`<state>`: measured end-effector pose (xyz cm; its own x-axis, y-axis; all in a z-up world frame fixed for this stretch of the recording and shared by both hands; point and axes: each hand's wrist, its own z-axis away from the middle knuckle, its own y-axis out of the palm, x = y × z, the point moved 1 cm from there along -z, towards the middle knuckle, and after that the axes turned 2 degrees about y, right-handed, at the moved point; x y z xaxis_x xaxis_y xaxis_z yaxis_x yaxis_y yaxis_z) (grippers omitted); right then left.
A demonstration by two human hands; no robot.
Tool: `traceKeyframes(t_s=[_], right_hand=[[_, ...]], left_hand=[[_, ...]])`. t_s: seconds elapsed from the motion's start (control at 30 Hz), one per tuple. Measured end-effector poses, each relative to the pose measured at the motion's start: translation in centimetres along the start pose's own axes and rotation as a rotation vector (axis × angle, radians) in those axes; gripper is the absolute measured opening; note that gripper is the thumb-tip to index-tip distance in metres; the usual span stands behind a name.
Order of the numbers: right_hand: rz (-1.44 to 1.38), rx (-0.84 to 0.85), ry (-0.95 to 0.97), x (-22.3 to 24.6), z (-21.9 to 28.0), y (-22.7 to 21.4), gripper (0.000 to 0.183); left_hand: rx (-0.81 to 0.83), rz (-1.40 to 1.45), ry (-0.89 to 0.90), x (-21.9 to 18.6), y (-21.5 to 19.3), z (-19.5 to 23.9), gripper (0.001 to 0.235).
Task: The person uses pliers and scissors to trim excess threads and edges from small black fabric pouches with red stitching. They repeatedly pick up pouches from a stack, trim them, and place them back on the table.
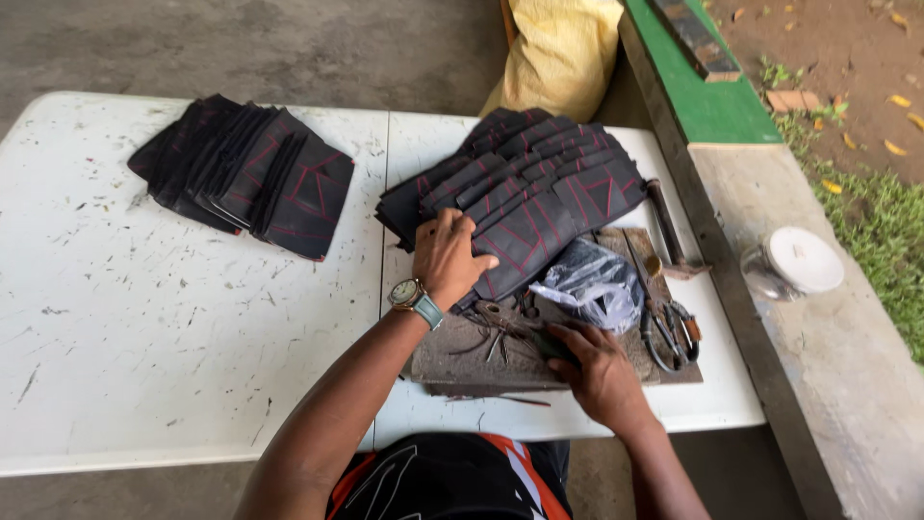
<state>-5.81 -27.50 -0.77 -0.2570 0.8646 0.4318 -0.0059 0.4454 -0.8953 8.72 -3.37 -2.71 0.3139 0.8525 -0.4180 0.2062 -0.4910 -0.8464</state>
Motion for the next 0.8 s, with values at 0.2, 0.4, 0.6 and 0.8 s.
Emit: traceKeyframes(t_s=[0.2,0.4,0.6,0.8], right_hand=[[-0.053,0.012,0.045,-2.3,2.1,-2.2,0.043],[-0.101,-0.018,0.100,-3.9,2.8,-2.8,0.039],[-0.099,0.021,0.217,-3.8,2.6,-2.9,0.043],[-0.108,-0.044,0.131,-4.1,3.0,-2.4,0.034]], left_hand=[[-0.082,-0.049,0.054,-1.8,-0.4,1.0,0.071],[0.116,-0.100,0.050,-2.1,-0.4,2.3,0.084],[-0.139,0.252,-0.021,-1.5,1.2,1.4,0.034],[-0.414,0.776,-0.226,3.3,-2.8,3.7,0.021]])
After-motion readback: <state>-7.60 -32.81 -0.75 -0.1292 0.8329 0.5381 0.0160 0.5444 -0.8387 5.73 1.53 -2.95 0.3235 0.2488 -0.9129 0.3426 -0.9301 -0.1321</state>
